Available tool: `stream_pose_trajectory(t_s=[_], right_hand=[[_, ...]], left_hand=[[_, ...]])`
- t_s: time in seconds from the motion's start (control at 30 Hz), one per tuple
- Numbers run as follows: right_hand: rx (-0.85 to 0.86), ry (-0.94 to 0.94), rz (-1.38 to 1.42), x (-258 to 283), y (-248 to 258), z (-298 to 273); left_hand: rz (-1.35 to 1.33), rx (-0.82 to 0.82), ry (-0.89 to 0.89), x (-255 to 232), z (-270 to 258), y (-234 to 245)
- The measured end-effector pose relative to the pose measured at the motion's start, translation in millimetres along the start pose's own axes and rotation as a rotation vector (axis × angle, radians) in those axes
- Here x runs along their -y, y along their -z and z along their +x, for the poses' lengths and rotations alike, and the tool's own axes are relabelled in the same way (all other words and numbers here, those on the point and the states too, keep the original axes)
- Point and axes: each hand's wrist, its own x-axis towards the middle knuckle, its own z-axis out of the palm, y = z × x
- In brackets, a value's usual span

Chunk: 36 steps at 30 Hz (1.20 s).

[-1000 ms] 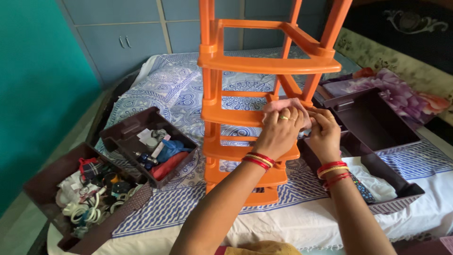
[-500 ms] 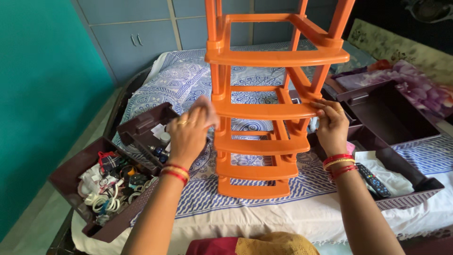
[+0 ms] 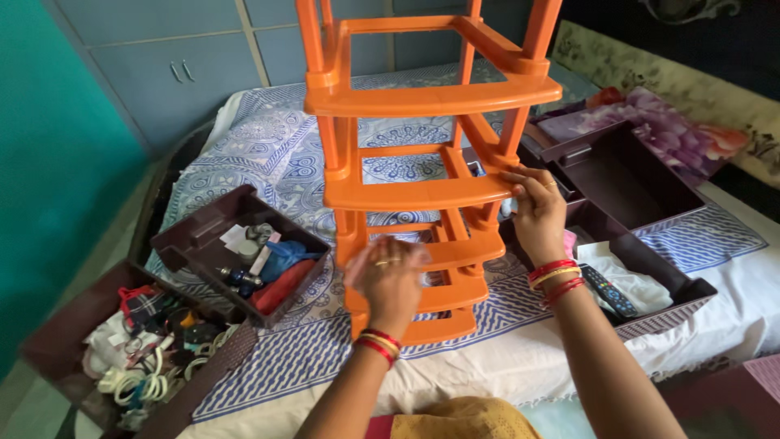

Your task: The person wipes an orange plastic multi-tiered rack with a pink cloth, cleaning each shelf and side. The person then picks up a brown plastic drawer, wipes its interior and exterior, and places it back on the bed.

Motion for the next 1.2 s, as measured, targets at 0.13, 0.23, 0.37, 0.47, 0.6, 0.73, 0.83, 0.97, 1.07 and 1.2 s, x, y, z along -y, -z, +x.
stream_pose_trajectory(t_s=[0.13, 0.23, 0.37, 0.47, 0.6, 0.73, 0.83, 0.97, 1.07, 1.2], right_hand=[[-0.029, 0.152, -0.015, -0.6, -7.0, -2.3], [-0.031, 0.136, -0.010, -1.9, -6.2, -3.5], [-0.013, 0.103, -0.072, -7.2, 8.3, 2.3], [0.024, 0.132, -0.067, -8.7, 10.6, 1.6], [0.033, 0.175, -0.097, -5.2, 2.7, 1.9], [0.004, 0.169, -0.087, -2.8, -0.1, 3.3], [-0.010, 0.158, -0.093, 3.8, 0.7, 1.5], [-0.128, 0.262, -0.292, 28.4, -6.8, -20.9], [-0.038, 0.117, -0.336, 53.3, -26.0, -62.3], [0.284, 0.156, -0.022, 65.4, -71.5, -104.1]], left_hand=[[-0.051, 0.171, -0.039, -77.5, 19.7, -34.8], [0.079, 0.019, -0.084, -128.6, 34.9, -63.8], [0.086, 0.042, -0.191, -142.0, 37.0, -83.5], [-0.009, -0.004, -0.272, -125.1, 32.6, -73.7], [-0.117, 0.215, -0.342, -76.1, 27.5, -25.1], [-0.259, 0.058, -0.302, -0.9, 12.3, 23.0], [-0.168, -0.047, -0.284, 54.1, 2.9, 53.0], [-0.203, -0.101, -0.129, 69.5, 3.2, 76.9], [-0.491, 0.090, 0.222, 44.9, 13.5, 72.1], [-0.914, -0.017, 0.410, 10.5, 33.7, 33.7]])
